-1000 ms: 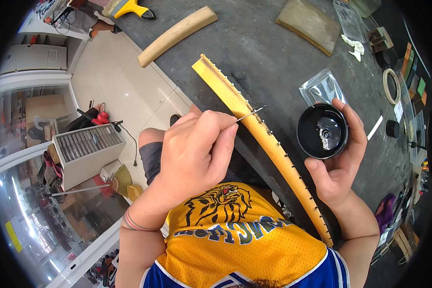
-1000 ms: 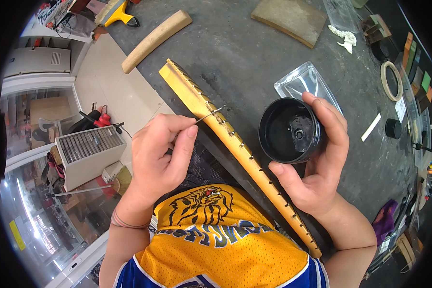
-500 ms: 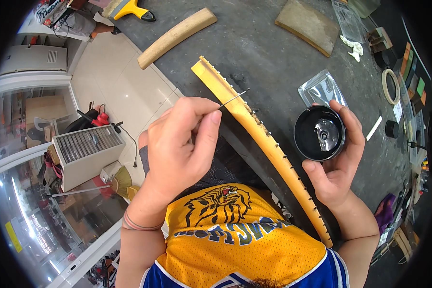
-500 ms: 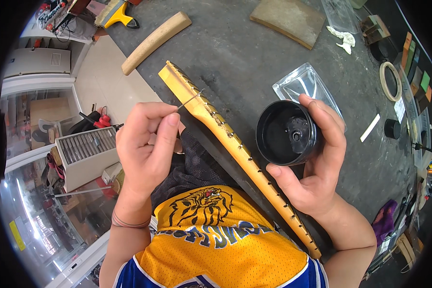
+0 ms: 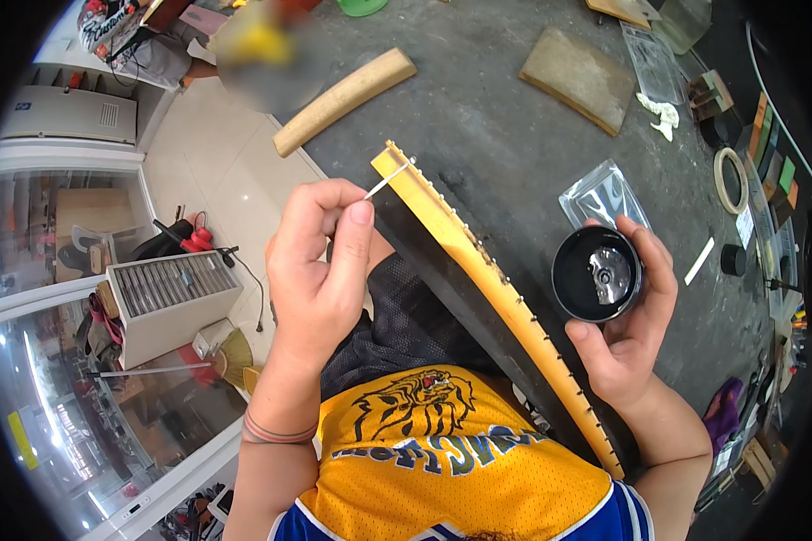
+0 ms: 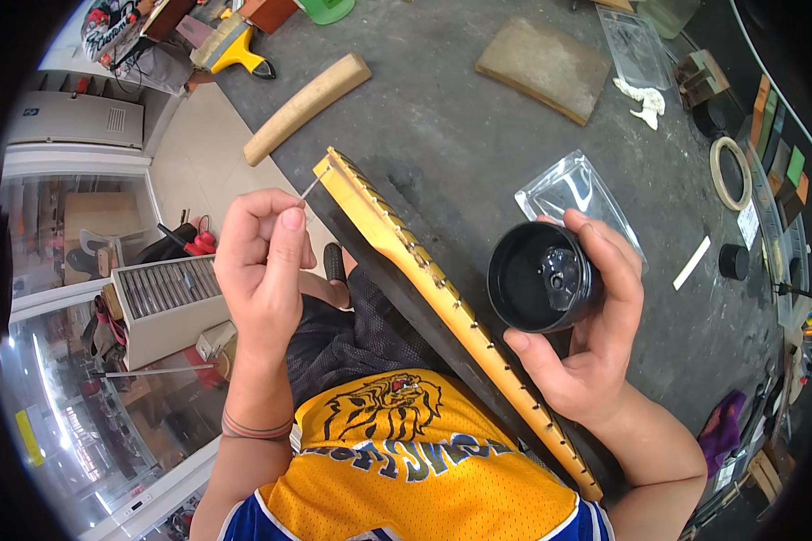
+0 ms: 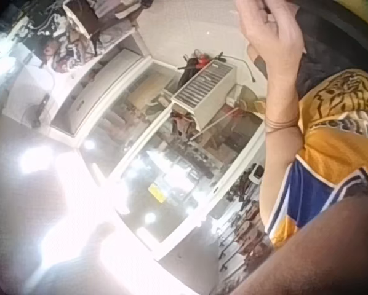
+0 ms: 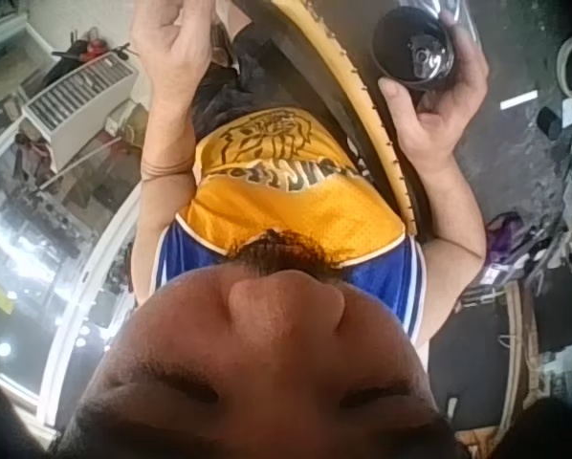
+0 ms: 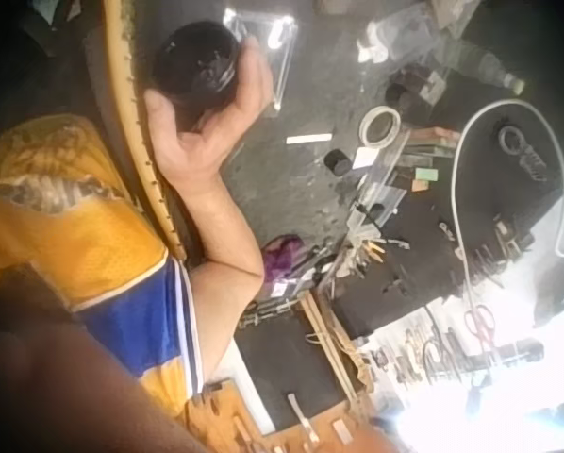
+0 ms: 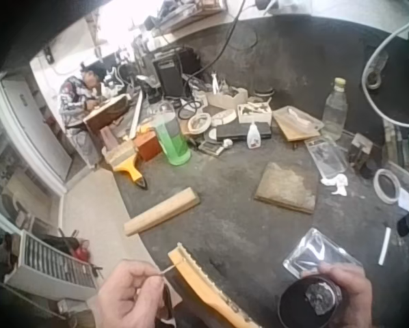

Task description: The person dips a needle into a container of liquid, applies dots along the side of a guitar neck, and brushes the guitar neck with a hand brush.

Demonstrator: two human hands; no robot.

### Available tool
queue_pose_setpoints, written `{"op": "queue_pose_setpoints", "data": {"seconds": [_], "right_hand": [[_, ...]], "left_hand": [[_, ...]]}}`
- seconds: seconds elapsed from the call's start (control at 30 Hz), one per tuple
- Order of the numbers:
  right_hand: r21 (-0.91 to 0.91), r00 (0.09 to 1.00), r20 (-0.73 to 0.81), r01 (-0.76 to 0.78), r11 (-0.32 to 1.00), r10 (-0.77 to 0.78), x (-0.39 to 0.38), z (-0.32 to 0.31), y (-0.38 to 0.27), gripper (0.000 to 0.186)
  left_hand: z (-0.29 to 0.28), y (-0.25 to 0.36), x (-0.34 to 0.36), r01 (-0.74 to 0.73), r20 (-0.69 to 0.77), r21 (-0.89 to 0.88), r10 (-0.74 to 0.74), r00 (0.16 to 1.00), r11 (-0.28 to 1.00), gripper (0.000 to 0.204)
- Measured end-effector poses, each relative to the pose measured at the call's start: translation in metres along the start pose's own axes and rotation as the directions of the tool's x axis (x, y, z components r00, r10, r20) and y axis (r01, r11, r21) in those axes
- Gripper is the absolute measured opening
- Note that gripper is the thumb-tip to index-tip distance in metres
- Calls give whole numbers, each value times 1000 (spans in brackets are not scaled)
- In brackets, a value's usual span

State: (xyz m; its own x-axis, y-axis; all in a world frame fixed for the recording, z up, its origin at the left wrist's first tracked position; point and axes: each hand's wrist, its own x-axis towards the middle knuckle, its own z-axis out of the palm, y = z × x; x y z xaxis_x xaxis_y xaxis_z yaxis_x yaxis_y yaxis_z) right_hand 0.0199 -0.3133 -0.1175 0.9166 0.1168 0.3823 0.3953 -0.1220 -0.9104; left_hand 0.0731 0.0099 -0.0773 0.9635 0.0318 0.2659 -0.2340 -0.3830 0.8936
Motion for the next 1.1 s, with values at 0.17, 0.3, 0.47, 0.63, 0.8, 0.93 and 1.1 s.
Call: {"op": "queue_pose_setpoints", "data": {"seconds": [0.17,0.3,0.47,0.63,0.8,0.93,1.1], "right_hand": [[15,1000,5,8,1000,-8,1,0,1,99],[30,1000,0,-3,1000,3,0,-1,2,100],[54,999,-19,-26,998,27,1,2,0,100],[34,999,-10,-31,999,31,1,2,0,100],[43,999,-9,-37,998,37,0,3,-1,99],[38,999,-3,-39,999,39,1,3,-2,98],[44,1000,13,-11,999,11,1,3,-2,98]], "left_hand": [[-6,-1,3,-21,4,61,21,1000,998,11],[-5,-8,2,-46,24,85,44,999,995,10],[-4,3,5,-108,13,144,107,994,984,6],[-5,3,8,-366,116,236,348,930,900,8],[-8,6,11,-429,123,268,411,903,863,14],[-9,5,8,-417,74,338,418,906,844,18],[-12,9,4,-415,95,365,410,907,833,23]]}}
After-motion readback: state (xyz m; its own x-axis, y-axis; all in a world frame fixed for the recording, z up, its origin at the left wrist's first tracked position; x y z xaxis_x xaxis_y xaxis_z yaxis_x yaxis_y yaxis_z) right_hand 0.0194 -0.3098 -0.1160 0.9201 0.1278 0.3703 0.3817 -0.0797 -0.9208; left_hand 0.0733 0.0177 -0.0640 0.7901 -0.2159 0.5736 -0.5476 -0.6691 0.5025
